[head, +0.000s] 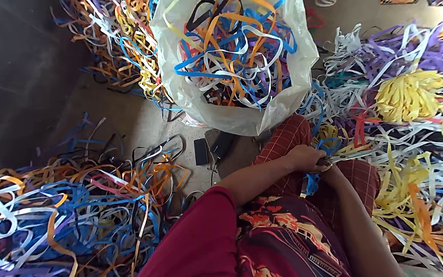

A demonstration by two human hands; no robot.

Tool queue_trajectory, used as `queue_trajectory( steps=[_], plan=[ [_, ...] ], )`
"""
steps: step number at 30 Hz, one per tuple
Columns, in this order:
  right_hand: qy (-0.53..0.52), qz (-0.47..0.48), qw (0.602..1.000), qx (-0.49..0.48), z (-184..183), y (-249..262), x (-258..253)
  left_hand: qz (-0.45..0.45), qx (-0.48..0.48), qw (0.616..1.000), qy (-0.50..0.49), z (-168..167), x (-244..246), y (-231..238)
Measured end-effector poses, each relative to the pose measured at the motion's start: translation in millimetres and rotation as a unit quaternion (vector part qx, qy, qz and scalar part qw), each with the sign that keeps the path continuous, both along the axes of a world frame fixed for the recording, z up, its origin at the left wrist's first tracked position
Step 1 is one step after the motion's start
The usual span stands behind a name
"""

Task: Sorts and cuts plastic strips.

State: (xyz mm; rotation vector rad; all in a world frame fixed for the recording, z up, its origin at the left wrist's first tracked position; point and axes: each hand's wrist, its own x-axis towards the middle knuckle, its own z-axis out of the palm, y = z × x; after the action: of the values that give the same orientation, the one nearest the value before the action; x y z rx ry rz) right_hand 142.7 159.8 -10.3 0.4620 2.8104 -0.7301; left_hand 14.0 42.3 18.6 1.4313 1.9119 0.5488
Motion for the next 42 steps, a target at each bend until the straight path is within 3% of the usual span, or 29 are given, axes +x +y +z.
queue_trajectory(
  steps=[2, 4, 7, 14, 19, 26, 31, 34, 38, 42],
  plan=[
    [-0.037, -0.036, 0.993, -0.108, -41.1, 33.2, -2.3, 0.003, -0.004, 1.000, 0.002, -2.2, 1.2, 0.7],
    [-0.073, -0.081, 0.984, -0.139, -42.2, 35.1, -8.5, 0.007, -0.009, 1.000, 0.004, -2.7, 1.8, 1.4],
    [-0.096, -0.090, 0.983, -0.130, -23.0, 25.8, -12.0, 0.018, -0.020, 1.000, -0.002, 0.7, 2.5, 1.7],
    [-0.117, -0.125, 0.972, -0.162, -20.8, 23.6, -13.7, 0.075, -0.015, 0.996, -0.036, 5.6, 2.0, -0.6],
    [-0.128, -0.118, 0.970, -0.167, -10.2, 19.7, -15.3, 0.059, -0.032, 0.998, -0.014, 6.5, 2.8, 0.8],
    [-0.094, -0.099, 0.981, -0.139, -44.1, 36.7, -10.8, 0.038, -0.004, 0.999, 0.003, -2.3, 2.6, 1.3],
    [-0.008, -0.070, 0.991, -0.112, -84.0, 51.4, -0.7, 0.022, 0.005, 1.000, 0.015, -6.4, 3.1, 2.7],
    [-0.059, -0.084, 0.987, -0.128, -56.8, 40.3, -7.0, 0.014, 0.010, 1.000, 0.006, -5.9, 2.1, 2.6],
    [-0.056, -0.081, 0.987, -0.127, -54.7, 40.5, -6.1, 0.019, -0.011, 1.000, -0.007, 1.8, 1.8, 0.7],
    [-0.106, -0.091, 0.980, -0.139, -13.6, 24.9, -10.3, 0.062, -0.016, 0.997, -0.040, 14.8, 3.2, -6.1]
  ],
)
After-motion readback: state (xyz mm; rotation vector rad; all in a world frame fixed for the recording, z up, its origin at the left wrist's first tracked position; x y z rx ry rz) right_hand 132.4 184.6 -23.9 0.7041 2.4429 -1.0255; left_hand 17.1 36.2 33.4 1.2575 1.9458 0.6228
